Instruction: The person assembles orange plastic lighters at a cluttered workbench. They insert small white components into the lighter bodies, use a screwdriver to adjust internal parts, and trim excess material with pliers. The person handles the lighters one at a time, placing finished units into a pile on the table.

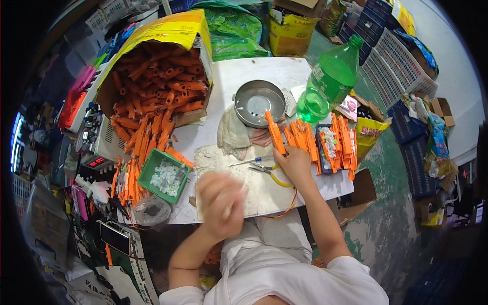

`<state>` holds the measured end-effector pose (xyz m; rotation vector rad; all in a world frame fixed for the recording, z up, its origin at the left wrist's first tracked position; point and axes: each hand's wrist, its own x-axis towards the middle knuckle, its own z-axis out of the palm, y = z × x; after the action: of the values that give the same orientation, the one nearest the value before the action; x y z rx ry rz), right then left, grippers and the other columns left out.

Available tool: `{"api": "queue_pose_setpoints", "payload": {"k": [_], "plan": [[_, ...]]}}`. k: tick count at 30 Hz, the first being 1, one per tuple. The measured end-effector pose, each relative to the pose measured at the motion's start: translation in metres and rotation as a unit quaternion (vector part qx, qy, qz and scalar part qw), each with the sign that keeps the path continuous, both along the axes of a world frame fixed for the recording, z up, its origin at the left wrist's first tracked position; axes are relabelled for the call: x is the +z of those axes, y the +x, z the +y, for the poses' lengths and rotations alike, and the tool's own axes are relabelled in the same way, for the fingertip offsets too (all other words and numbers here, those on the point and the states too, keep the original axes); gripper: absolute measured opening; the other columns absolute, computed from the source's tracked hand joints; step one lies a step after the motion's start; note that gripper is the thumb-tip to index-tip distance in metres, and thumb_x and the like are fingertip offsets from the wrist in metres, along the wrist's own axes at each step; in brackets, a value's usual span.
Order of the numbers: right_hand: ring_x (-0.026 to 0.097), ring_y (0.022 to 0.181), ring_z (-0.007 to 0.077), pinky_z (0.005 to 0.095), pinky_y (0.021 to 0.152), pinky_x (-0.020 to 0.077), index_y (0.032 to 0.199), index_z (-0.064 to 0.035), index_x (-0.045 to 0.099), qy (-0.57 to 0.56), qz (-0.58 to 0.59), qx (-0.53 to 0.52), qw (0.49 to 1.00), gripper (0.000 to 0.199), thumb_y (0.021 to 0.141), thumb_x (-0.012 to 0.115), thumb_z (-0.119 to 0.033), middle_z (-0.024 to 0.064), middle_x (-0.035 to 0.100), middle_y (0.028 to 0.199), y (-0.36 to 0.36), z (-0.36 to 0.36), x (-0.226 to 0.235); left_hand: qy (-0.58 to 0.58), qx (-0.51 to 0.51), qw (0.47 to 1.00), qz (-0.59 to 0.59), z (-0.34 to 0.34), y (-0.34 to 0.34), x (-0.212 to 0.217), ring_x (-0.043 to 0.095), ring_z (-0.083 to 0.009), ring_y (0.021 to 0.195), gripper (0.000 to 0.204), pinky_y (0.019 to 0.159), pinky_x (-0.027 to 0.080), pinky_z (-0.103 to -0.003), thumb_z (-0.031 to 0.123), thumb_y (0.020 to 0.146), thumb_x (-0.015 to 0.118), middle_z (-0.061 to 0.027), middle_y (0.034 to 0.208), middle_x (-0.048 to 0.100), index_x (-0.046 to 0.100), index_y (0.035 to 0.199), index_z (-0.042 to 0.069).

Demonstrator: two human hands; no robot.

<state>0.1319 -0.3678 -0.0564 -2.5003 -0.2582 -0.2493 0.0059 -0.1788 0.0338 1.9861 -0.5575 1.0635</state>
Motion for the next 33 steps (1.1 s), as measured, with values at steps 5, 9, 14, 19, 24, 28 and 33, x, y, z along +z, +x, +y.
{"api": "queue_pose_setpoints", "payload": {"k": [5,9,14,19,24,28,33], "plan": [[0.061,0.057,0.0341,0.0435,0.056,0.0477,0.068,-0.0025,0.064,-0.017,-0.013,-0.001,1.000,0.039,0.081,0.063,-0.039,0.0164,0.063,0.065,0.001,-0.004,-0.008,-0.212,-0.066,0.926,0.305,-0.039,0.046,-0.074,0.051,-0.0190,0.106,0.039,0.090,0.041,-0.031,0.007,0.084,0.057,-0.0119,0.115,0.054,0.051,0.122,-0.002],[0.061,0.058,0.0334,0.0401,0.054,0.0458,0.074,0.0006,0.064,0.026,-0.029,0.012,0.999,0.034,0.079,0.068,-0.033,0.0169,0.063,0.067,-0.011,-0.002,0.003,-0.349,-0.110,0.847,0.386,-0.051,0.063,-0.103,0.050,-0.0155,0.108,0.044,0.088,0.042,-0.028,0.014,0.090,0.059,-0.0098,0.117,0.054,0.047,0.129,-0.002],[0.060,0.059,0.0273,0.0336,0.052,0.0454,0.089,-0.0026,0.064,-0.004,-0.083,0.086,0.993,0.028,0.075,0.073,-0.025,0.0136,0.061,0.072,-0.046,-0.001,0.007,-0.446,-0.140,0.767,0.440,-0.061,0.075,-0.084,0.054,-0.0112,0.100,0.043,0.087,0.044,-0.025,0.018,0.089,0.064,-0.0077,0.109,0.058,0.051,0.125,-0.001],[0.052,0.055,0.0130,0.0297,0.053,0.0443,0.109,-0.0044,0.059,0.257,0.150,0.078,0.952,0.031,0.080,0.065,-0.013,0.0077,0.059,0.074,-0.088,-0.035,0.023,-0.557,-0.208,0.674,0.438,-0.042,0.052,-0.088,0.059,-0.0112,0.088,0.041,0.082,0.047,-0.026,0.014,0.088,0.064,-0.0049,0.095,0.062,0.052,0.123,-0.002],[0.058,0.075,0.0286,0.0354,0.069,0.0455,0.099,-0.0011,0.062,-0.112,0.169,0.115,0.972,0.023,0.079,0.065,-0.012,0.0149,0.061,0.091,-0.127,-0.130,0.023,-0.537,-0.241,0.665,0.460,-0.010,0.022,-0.096,0.058,-0.0109,0.092,0.052,0.083,0.047,-0.026,0.014,0.089,0.063,-0.0048,0.099,0.060,0.041,0.134,0.002],[0.054,0.091,0.0326,0.0395,0.080,0.0419,0.093,-0.0008,0.062,-0.040,0.104,0.079,0.991,0.022,0.074,0.068,-0.011,0.0151,0.059,0.089,-0.128,-0.111,0.031,-0.525,-0.266,0.655,0.474,-0.011,-0.003,-0.085,0.057,-0.0109,0.095,0.060,0.087,0.045,-0.026,0.014,0.089,0.062,-0.0051,0.102,0.059,0.034,0.140,0.003],[0.055,0.088,0.0324,0.0396,0.078,0.0427,0.089,-0.0003,0.061,0.011,-0.001,0.193,0.981,0.016,0.076,0.067,-0.008,0.0131,0.059,0.088,-0.092,-0.047,0.042,-0.563,-0.313,0.608,0.464,-0.015,-0.016,-0.084,0.058,-0.0142,0.095,0.061,0.086,0.046,-0.028,0.018,0.090,0.061,-0.0085,0.101,0.059,0.032,0.141,0.003]]}}
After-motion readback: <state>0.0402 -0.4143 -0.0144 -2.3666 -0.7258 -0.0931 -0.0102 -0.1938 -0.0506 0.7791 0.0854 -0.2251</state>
